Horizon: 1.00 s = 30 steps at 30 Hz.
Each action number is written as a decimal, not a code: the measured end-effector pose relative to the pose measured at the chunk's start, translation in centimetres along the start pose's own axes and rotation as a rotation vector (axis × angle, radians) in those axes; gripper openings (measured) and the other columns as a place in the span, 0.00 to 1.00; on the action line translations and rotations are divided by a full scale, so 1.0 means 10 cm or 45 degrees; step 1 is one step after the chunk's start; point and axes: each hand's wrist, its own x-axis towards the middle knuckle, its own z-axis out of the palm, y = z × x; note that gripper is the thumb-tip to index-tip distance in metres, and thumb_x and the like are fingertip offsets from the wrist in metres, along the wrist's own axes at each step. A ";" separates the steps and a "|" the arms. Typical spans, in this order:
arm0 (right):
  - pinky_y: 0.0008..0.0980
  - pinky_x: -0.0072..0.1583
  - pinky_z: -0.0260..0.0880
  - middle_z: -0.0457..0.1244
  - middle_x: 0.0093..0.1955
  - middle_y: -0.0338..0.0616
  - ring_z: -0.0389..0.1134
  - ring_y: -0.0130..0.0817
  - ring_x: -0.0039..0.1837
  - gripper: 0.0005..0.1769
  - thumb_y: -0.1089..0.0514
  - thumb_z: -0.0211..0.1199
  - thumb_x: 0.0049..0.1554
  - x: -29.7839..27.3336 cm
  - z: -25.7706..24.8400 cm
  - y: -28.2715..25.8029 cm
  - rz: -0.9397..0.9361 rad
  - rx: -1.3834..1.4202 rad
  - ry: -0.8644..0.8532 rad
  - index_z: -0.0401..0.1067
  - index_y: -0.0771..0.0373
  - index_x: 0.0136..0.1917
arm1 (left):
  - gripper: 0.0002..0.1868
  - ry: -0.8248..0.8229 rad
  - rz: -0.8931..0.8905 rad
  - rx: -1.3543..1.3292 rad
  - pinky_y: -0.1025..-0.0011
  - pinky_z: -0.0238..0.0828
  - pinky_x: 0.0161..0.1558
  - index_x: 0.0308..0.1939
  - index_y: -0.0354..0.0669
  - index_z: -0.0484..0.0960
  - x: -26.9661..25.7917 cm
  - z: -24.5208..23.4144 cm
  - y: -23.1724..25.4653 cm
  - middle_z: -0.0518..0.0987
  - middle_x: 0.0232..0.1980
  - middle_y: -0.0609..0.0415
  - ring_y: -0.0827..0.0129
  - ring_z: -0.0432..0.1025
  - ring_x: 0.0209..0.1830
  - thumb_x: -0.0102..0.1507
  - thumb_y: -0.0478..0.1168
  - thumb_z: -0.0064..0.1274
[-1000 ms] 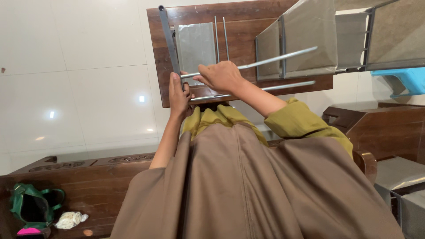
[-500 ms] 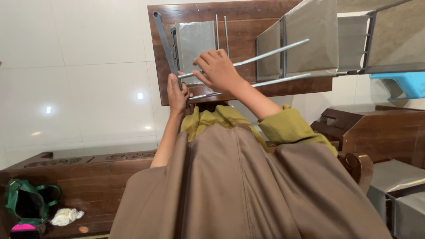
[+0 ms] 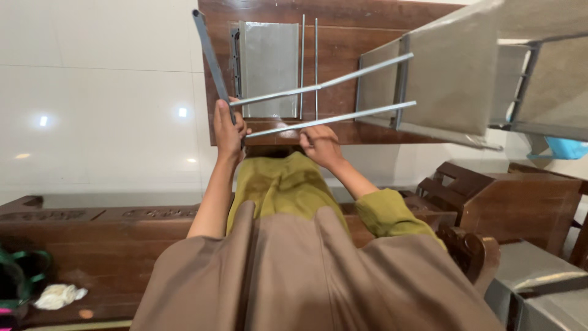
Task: The person assembles a metal-framed furniture unit on a wooden table. They attach metal rods to a side frame, insert a mesh panel, and connect the side frame to the main structure using small fasteners.
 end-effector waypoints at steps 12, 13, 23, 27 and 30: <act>0.46 0.48 0.71 0.66 0.39 0.54 0.70 0.52 0.43 0.07 0.60 0.68 0.54 -0.04 2.60 2.65 0.629 0.119 0.138 0.72 0.65 0.41 | 0.29 -0.031 -0.008 -0.001 0.77 0.61 0.24 0.51 0.44 0.70 0.86 0.01 -0.85 0.52 0.20 0.66 0.81 0.48 0.16 0.73 0.66 0.30; 0.47 0.49 0.71 0.66 0.39 0.54 0.70 0.52 0.43 0.08 0.60 0.69 0.55 -0.02 2.72 2.79 0.670 0.098 0.120 0.72 0.65 0.41 | 0.29 -0.019 -0.009 0.001 0.77 0.60 0.24 0.52 0.44 0.70 0.93 0.00 -0.89 0.52 0.20 0.66 0.81 0.48 0.16 0.73 0.66 0.31; 0.53 0.51 0.71 0.68 0.42 0.63 0.70 0.62 0.47 0.16 0.57 0.70 0.51 0.09 3.07 3.23 0.775 -0.069 -0.203 0.69 0.71 0.43 | 0.29 -0.036 0.086 0.020 0.77 0.64 0.27 0.51 0.44 0.69 1.18 -0.15 -0.97 0.53 0.21 0.65 0.81 0.48 0.17 0.74 0.66 0.30; 0.52 0.51 0.73 0.68 0.39 0.65 0.71 0.63 0.46 0.17 0.57 0.70 0.47 0.16 2.79 3.13 0.944 -0.007 -0.070 0.69 0.72 0.39 | 0.29 -0.017 0.093 0.013 0.77 0.63 0.26 0.51 0.44 0.70 1.06 -0.13 -0.88 0.53 0.21 0.65 0.81 0.48 0.17 0.74 0.65 0.30; 0.54 0.51 0.71 0.67 0.42 0.66 0.70 0.65 0.47 0.15 0.55 0.67 0.51 0.30 2.38 2.93 0.990 -0.091 0.119 0.70 0.69 0.44 | 0.28 -0.018 0.111 -0.023 0.77 0.62 0.26 0.51 0.44 0.70 0.93 -0.08 -0.74 0.53 0.20 0.65 0.81 0.48 0.17 0.74 0.64 0.30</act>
